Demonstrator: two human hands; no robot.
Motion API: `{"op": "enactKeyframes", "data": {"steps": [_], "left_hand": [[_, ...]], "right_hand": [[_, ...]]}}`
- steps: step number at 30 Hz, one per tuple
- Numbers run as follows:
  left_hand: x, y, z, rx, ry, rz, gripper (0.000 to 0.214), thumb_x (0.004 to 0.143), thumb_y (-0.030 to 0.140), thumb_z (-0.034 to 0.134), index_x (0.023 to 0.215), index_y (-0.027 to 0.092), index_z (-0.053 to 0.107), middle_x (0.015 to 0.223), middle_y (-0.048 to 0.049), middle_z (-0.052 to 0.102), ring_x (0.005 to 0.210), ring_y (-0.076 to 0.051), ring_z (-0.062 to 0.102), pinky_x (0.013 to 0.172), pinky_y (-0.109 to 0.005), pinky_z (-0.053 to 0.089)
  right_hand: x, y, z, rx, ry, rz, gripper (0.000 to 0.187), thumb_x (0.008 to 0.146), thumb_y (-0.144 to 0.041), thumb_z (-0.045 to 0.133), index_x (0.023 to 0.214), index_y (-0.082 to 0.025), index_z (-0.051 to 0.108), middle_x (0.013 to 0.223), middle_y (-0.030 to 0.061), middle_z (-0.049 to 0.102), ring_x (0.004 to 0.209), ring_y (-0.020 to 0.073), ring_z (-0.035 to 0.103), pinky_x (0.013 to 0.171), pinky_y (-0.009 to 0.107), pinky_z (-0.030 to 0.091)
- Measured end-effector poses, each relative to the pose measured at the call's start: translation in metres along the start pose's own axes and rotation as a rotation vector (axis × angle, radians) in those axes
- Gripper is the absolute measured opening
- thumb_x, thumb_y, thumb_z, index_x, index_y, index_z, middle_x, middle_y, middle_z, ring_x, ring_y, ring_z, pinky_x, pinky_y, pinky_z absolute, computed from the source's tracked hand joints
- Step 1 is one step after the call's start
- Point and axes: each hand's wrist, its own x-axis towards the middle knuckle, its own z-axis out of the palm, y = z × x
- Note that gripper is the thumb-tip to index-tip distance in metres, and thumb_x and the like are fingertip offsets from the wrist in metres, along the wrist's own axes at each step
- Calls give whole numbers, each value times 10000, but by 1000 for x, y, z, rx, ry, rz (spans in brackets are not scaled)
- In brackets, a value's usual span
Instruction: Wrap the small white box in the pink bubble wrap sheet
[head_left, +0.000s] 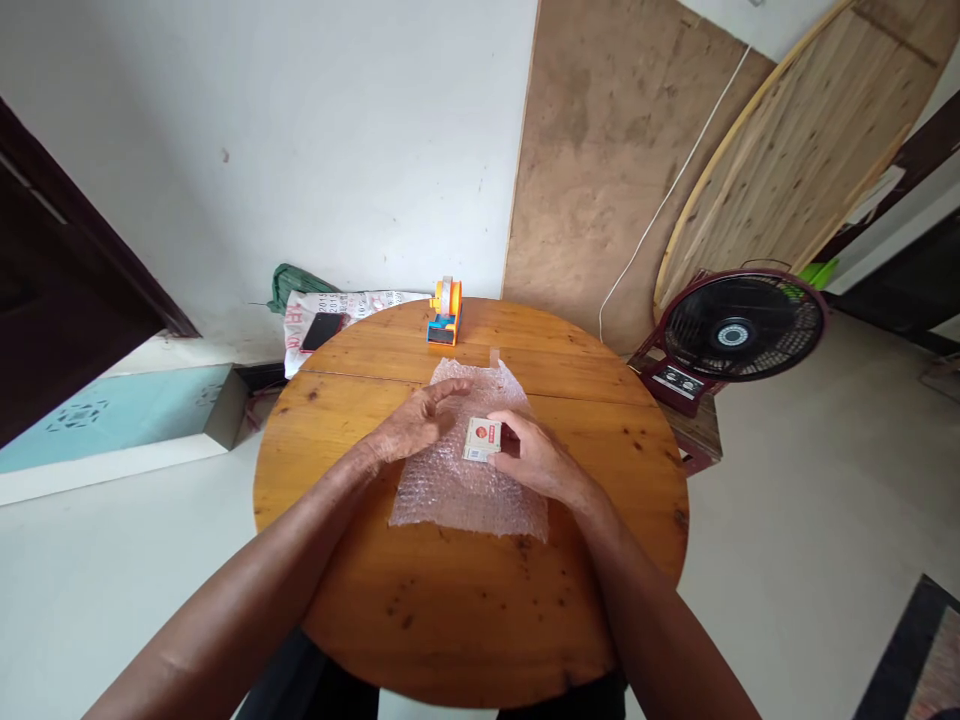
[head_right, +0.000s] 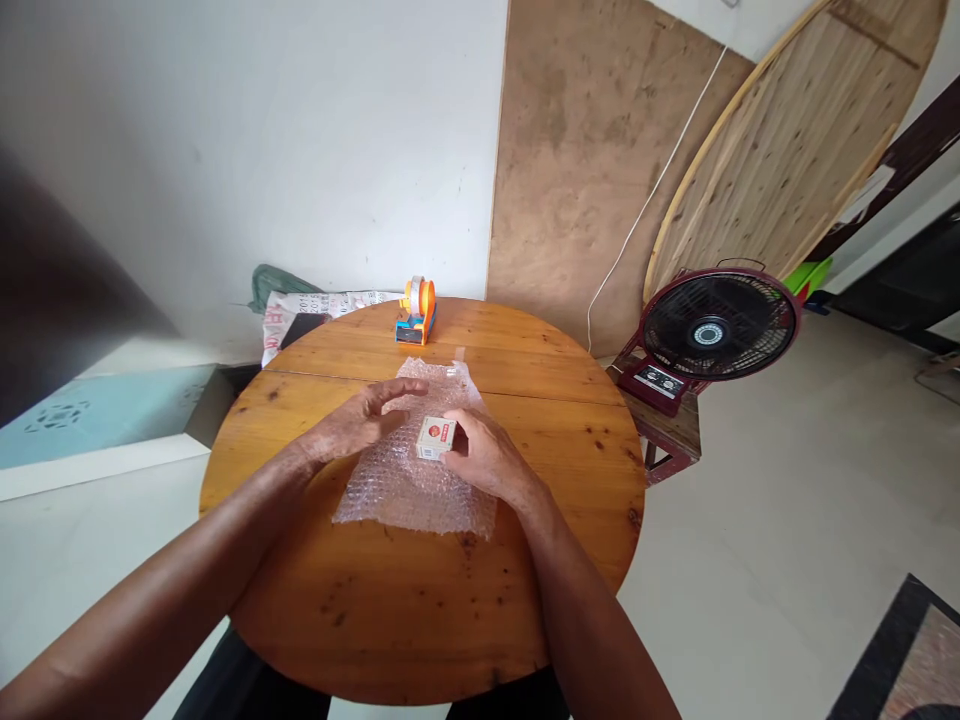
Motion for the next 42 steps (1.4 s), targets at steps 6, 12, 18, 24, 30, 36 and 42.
{"op": "enactKeyframes", "data": {"steps": [6, 12, 18, 24, 30, 36, 42], "left_hand": [[-44, 59, 3, 668, -132, 150, 229, 778, 294, 585, 975, 212, 667, 952, -58, 658, 941, -245, 589, 890, -404, 448], [-88, 48, 37, 968, -175, 200, 197, 696, 194, 627, 892, 214, 621, 949, -63, 625, 987, -264, 550, 1023, -489, 344], [-88, 39, 53, 1022, -62, 239, 208, 743, 130, 574, 932, 213, 606, 1059, -72, 630, 1089, -264, 525, 1098, -486, 291], [-69, 38, 47, 917, 89, 282, 136, 832, 122, 499, 829, 190, 617, 1049, -76, 636, 975, -225, 576, 939, -405, 439], [-23, 44, 29, 849, 158, 156, 149, 832, 215, 510, 744, 185, 627, 895, -74, 669, 840, -213, 627, 773, -322, 465], [2, 34, 31, 656, 165, -114, 192, 794, 381, 571, 781, 199, 631, 724, -9, 640, 588, -142, 532, 572, -256, 368], [3, 14, 35, 359, 202, -115, 207, 752, 368, 609, 763, 163, 637, 665, 8, 607, 591, -116, 486, 564, -233, 339]], "right_hand": [[-1, 0, -2, -1, 40, 0, 464, 732, -142, 610, 1181, -252, 561, 1049, 26, 660, 900, 190, 606, 794, 300, 438], [-2, 0, -4, -11, 48, -11, 395, 730, -131, 617, 1108, -242, 593, 1008, 22, 662, 881, 184, 595, 771, 288, 432], [-1, 4, -1, 23, 43, -30, 425, 733, -128, 611, 1143, -231, 573, 1078, 36, 653, 966, 198, 592, 820, 304, 450], [-2, 4, -5, 95, 17, -26, 499, 763, -169, 630, 1246, -251, 538, 1164, 44, 640, 1036, 215, 595, 902, 339, 449], [-5, -5, -26, 276, -19, 79, 408, 958, -474, 382, 1270, -272, 550, 1279, 42, 599, 1188, 231, 539, 1014, 390, 391], [-8, -6, -36, 403, -26, 119, 442, 855, -532, 567, 1226, -291, 564, 1326, 20, 557, 1229, 228, 503, 1008, 369, 400], [2, 1, -16, 337, 160, 235, 222, 771, -396, 631, 856, -190, 623, 751, -3, 625, 657, 128, 545, 611, 241, 417]]}}
